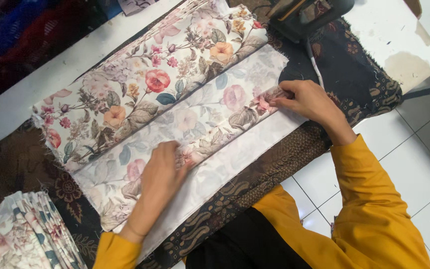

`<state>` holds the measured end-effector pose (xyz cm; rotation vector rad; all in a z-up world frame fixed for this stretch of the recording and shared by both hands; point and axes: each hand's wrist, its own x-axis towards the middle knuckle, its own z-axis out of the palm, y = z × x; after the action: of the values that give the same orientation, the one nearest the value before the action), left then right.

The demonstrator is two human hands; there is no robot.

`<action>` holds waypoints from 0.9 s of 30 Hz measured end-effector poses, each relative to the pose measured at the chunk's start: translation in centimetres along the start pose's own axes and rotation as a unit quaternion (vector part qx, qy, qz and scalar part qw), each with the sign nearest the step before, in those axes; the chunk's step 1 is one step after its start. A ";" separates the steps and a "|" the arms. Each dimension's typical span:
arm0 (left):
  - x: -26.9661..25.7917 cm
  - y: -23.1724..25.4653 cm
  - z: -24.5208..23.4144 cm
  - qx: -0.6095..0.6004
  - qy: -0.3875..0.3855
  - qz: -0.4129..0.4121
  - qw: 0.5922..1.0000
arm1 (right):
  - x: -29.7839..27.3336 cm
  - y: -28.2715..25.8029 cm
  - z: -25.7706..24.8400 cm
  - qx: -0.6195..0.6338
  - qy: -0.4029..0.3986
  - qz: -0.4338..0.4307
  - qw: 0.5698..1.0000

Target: The person irons a stack of floral-patterned fabric pieces on a table. They repeatedly fold the top edge of the fabric, press it with an iron, and smooth it with their hands. The person handles the fabric and iron throughout the clip.

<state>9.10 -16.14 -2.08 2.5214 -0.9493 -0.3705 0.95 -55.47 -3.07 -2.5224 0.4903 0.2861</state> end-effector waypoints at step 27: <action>3.9 10.0 12.2 0.058 -0.002 0.194 0.979 | -4.1 -0.4 1.1 -0.020 0.217 -0.099 0.971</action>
<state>1.66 -29.08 -8.50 2.3580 -1.4668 -0.2041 -2.73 -53.35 -2.52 -2.6504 0.3910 -0.3419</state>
